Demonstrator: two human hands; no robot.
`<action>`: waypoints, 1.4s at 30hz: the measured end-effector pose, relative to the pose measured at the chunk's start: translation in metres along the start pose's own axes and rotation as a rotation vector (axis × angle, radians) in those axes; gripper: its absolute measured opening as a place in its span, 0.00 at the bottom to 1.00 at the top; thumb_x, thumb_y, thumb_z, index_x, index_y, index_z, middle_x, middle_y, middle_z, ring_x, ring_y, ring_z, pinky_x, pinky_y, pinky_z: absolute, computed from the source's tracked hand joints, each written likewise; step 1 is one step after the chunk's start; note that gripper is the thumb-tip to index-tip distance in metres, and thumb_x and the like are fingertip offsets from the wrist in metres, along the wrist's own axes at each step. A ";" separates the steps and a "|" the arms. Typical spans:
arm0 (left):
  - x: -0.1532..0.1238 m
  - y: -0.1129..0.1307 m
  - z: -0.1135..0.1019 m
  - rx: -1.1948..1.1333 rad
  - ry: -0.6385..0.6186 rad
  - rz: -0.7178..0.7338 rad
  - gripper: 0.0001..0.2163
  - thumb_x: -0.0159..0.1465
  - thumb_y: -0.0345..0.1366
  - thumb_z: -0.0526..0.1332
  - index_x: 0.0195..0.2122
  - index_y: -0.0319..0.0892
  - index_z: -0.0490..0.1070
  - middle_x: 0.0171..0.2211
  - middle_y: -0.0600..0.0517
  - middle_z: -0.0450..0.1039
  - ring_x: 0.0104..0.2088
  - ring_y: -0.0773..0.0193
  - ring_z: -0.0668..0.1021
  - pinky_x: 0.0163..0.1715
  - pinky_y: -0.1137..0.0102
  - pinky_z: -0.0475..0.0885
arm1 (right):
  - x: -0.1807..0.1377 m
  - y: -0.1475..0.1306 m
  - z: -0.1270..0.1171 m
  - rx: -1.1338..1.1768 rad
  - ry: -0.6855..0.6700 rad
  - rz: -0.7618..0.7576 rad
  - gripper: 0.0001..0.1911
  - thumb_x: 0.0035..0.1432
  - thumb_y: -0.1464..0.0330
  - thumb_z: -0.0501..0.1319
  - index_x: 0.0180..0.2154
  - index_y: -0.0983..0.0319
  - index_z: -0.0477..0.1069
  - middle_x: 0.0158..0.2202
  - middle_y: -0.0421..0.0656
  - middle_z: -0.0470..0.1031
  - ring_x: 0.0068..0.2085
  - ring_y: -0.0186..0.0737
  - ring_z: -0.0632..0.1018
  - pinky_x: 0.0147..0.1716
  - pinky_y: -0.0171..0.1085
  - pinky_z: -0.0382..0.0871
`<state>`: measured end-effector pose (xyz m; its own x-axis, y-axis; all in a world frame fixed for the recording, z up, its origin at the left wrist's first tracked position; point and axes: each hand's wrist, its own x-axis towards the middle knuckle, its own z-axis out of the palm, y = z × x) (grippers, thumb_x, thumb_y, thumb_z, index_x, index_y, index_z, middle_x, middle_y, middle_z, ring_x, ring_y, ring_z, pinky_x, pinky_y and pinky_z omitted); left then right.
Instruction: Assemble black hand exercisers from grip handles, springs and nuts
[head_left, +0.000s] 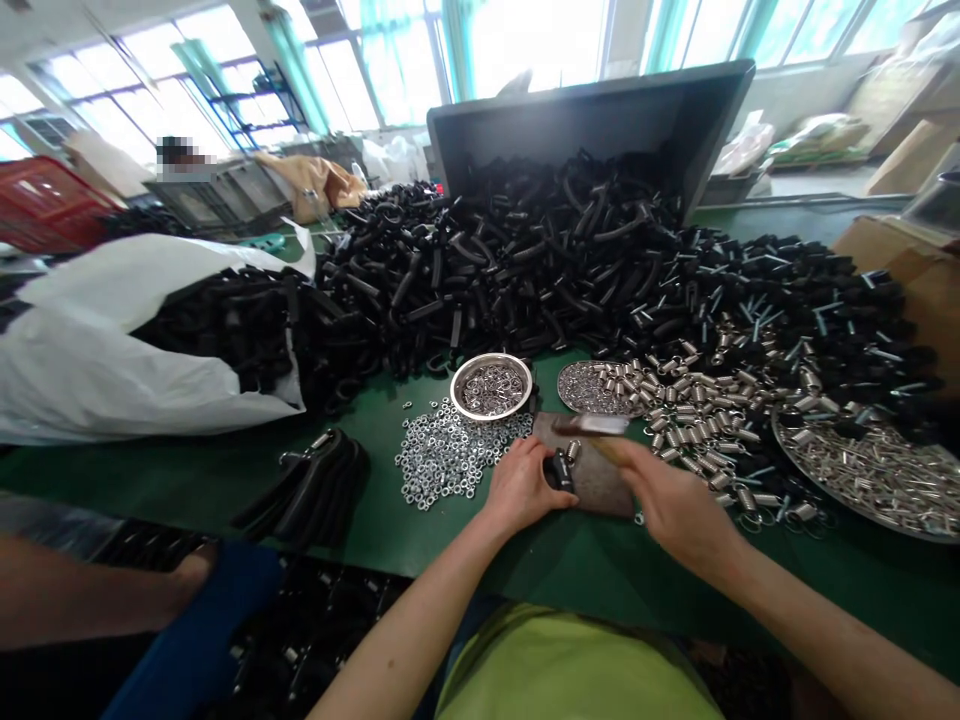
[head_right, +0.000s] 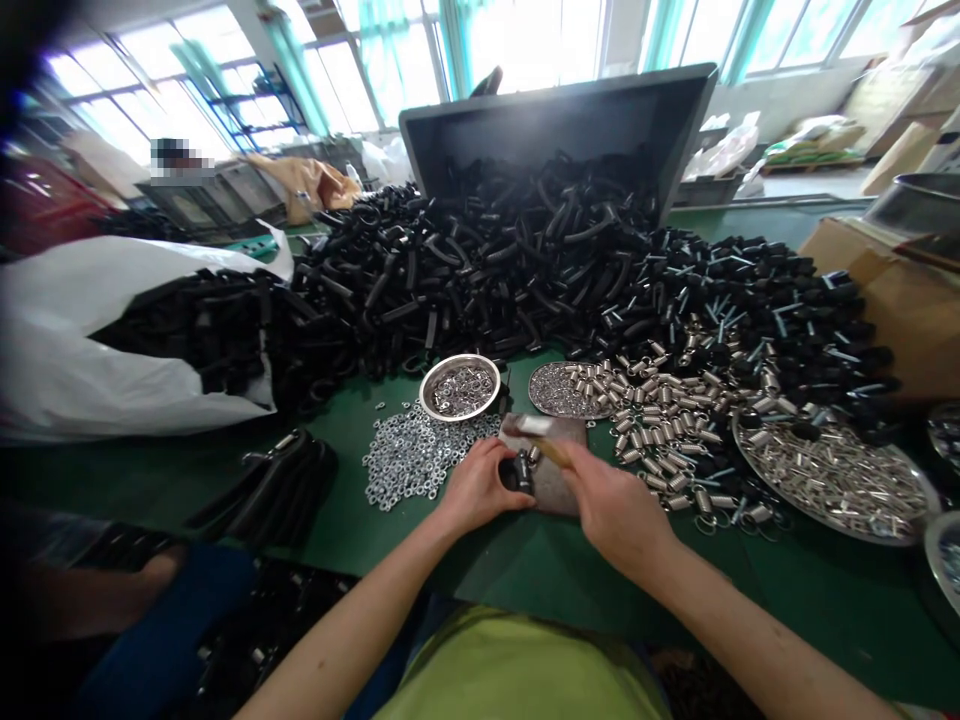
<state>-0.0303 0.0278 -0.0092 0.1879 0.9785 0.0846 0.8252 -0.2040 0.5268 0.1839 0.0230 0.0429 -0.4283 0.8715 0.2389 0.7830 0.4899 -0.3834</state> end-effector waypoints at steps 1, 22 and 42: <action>0.000 0.000 0.000 -0.001 -0.002 -0.004 0.29 0.42 0.50 0.70 0.43 0.42 0.70 0.42 0.49 0.69 0.45 0.54 0.70 0.44 0.63 0.66 | 0.000 0.003 0.006 -0.028 -0.099 0.011 0.16 0.63 0.67 0.45 0.48 0.59 0.66 0.31 0.45 0.78 0.28 0.44 0.78 0.25 0.36 0.66; 0.000 0.001 -0.001 0.059 -0.016 0.000 0.30 0.42 0.53 0.69 0.43 0.42 0.70 0.42 0.49 0.69 0.45 0.53 0.70 0.43 0.63 0.68 | -0.110 0.084 0.033 -0.529 0.007 -0.448 0.19 0.57 0.74 0.52 0.50 0.60 0.67 0.37 0.46 0.76 0.36 0.44 0.75 0.33 0.42 0.65; -0.001 0.000 0.002 0.042 -0.002 -0.010 0.32 0.40 0.55 0.69 0.43 0.43 0.70 0.42 0.49 0.68 0.45 0.52 0.70 0.43 0.61 0.68 | -0.055 0.076 0.040 -0.344 0.135 -0.472 0.18 0.56 0.61 0.58 0.49 0.54 0.69 0.46 0.45 0.75 0.45 0.47 0.74 0.45 0.45 0.63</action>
<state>-0.0293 0.0267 -0.0106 0.1807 0.9805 0.0775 0.8488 -0.1952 0.4914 0.2493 0.0131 -0.0351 -0.7219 0.5401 0.4326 0.6330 0.7680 0.0974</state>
